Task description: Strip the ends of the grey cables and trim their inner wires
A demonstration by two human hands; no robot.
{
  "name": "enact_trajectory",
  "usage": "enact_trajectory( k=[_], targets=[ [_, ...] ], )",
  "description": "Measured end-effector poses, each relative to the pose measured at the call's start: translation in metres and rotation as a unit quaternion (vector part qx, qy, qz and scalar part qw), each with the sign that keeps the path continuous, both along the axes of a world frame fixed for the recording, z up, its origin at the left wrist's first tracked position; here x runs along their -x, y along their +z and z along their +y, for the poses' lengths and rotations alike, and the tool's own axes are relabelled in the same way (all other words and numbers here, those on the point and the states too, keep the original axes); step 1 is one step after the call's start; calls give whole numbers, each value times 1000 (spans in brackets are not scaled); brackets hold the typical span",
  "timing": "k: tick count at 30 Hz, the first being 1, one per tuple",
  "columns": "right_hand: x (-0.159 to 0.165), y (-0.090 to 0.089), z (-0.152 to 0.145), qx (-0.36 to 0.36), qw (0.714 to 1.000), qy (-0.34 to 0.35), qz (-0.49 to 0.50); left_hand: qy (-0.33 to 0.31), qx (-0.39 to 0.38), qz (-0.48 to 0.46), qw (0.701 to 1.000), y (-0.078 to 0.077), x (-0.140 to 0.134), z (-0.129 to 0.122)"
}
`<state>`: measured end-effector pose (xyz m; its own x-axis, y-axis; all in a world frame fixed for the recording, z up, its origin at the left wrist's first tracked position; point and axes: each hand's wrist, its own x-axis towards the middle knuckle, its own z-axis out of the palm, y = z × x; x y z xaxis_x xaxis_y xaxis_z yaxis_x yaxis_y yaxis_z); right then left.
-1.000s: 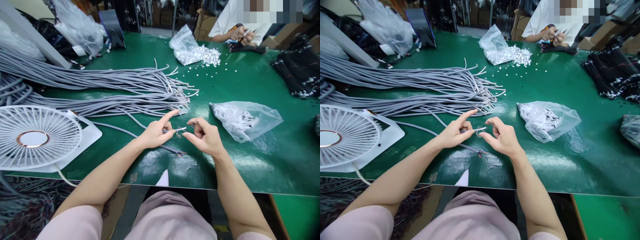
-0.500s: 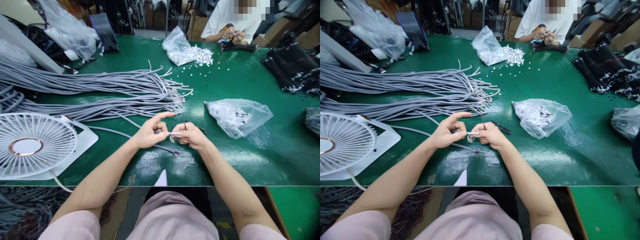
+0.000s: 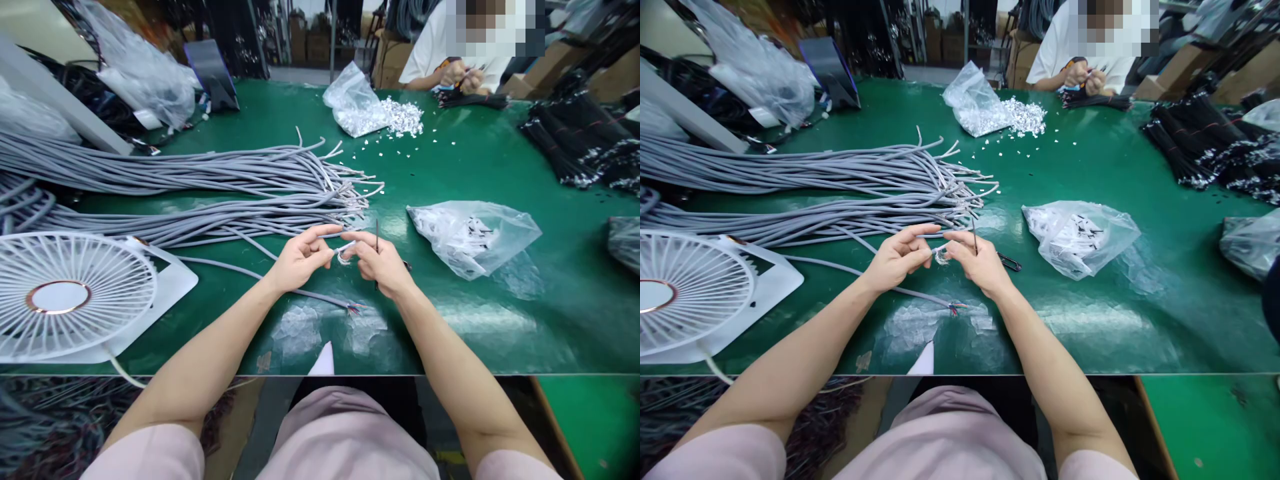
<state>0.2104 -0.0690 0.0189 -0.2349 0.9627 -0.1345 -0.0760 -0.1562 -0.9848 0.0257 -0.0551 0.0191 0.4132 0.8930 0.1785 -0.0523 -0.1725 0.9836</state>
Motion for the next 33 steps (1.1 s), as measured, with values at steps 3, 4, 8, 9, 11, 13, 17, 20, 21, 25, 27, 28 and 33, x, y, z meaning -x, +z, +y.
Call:
enact_trajectory(
  k=[3,4,8,9,11,13,17,20,21,25,27,28,33],
  targets=[
    [16,-6,-2,-32,999,-6,-7,-4,1,-7,1000,-2,-1,0],
    [19,-8,-2,-51,999,-5,-14,-3,2,-8,1000,-3,-1,0],
    [22,-9,-6,-151,985,-1,-88,-5,16,11,1000,-1,-2,0],
    [21,-8,-7,-178,977,-4,-121,-6,22,19,1000,0,-2,0],
    [19,-7,-9,-231,954,-8,-189,-7,34,34,999,1,-1,0],
    [18,-6,-10,-274,932,-7,-235,-5,41,46,998,0,-1,0],
    [18,-6,-11,-318,907,4,-278,22,38,52,998,-5,-2,0],
    [12,-5,-6,-323,891,8,-319,34,33,44,998,-8,-3,0],
    [9,-4,-4,-318,885,10,-340,32,33,44,998,-8,-3,0],
    [-11,-1,1,-236,844,14,-482,39,40,34,998,-3,-1,-1],
    [-19,0,-2,-186,806,26,-561,59,50,10,997,0,1,0],
    [-22,1,-4,-173,789,38,-589,65,57,0,996,0,1,0],
    [-26,2,-11,-242,756,84,-602,28,88,-11,996,-1,1,2]
  ],
)
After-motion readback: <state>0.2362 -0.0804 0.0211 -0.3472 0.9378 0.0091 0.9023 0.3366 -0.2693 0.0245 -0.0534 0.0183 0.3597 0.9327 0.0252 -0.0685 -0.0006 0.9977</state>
